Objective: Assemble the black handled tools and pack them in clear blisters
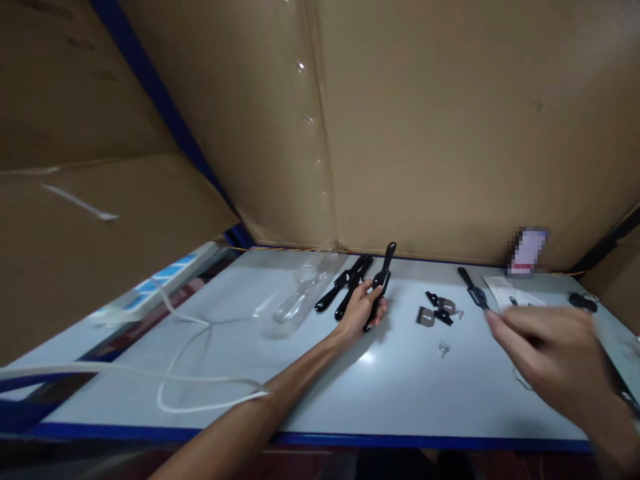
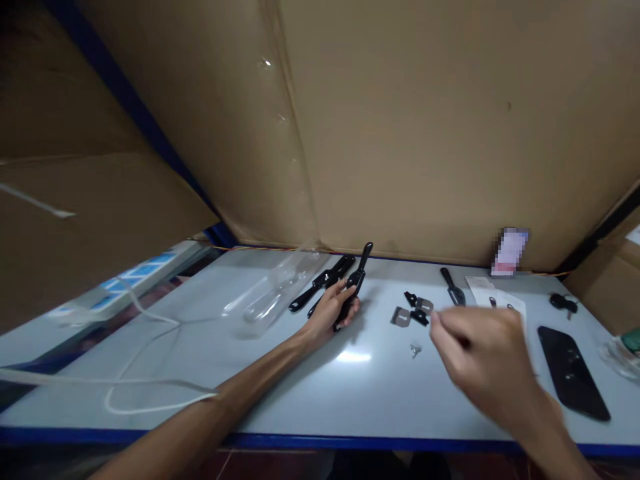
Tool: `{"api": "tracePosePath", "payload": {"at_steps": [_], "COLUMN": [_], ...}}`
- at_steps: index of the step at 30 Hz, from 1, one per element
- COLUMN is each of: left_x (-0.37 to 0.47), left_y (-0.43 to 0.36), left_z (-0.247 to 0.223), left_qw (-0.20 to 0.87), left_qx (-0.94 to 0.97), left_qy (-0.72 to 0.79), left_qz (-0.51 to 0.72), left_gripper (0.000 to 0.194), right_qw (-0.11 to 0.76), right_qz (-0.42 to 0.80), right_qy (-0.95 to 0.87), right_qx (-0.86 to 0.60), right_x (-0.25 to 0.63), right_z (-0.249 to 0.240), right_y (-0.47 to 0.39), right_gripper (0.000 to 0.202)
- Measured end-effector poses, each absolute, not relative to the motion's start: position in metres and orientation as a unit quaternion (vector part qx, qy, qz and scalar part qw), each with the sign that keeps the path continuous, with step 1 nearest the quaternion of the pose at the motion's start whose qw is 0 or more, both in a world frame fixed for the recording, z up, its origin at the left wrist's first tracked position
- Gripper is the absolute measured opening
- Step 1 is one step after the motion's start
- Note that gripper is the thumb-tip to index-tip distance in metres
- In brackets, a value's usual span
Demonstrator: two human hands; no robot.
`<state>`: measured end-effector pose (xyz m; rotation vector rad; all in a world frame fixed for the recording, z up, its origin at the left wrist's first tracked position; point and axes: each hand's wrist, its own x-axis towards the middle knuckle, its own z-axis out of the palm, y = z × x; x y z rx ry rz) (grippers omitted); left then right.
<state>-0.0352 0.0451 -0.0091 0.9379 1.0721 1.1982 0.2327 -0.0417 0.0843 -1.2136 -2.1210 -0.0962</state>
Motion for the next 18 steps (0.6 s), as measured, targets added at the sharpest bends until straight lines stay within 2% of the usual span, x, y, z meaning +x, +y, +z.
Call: {"api": "tracePosePath", "payload": {"at_steps": [3,8,10,13,18], "left_x": [-0.033,-0.028,-0.025,-0.022,-0.021], "left_y": [0.041,0.037,0.035,0.033,0.03], "left_z": [-0.009,-0.012,-0.014,-0.018,-0.019], "left_qw": [0.628,0.635,0.621,0.606,0.598], "left_qx": [0.387,0.407,0.423,0.447,0.469], "left_qy": [0.46,0.469,0.475,0.478,0.485], "left_qz": [0.494,0.46,0.457,0.452,0.433], "left_gripper": [0.03,0.034,0.036,0.039,0.04], "right_qw": [0.282,0.083,0.033,0.019,0.039], "right_qz": [-0.002,0.088,0.121,0.135,0.14], "right_qy": [-0.805,-0.834,-0.844,-0.853,-0.848], "right_qx": [-0.523,-0.538,-0.521,-0.504,-0.509], "right_x": [0.215,0.204,0.201,0.195,0.187], "right_z": [0.089,0.06,0.045,0.028,0.018], "right_y": [0.017,0.07,0.07,0.06,0.049], "right_gripper": [0.05,0.015,0.016,0.029,0.022]}}
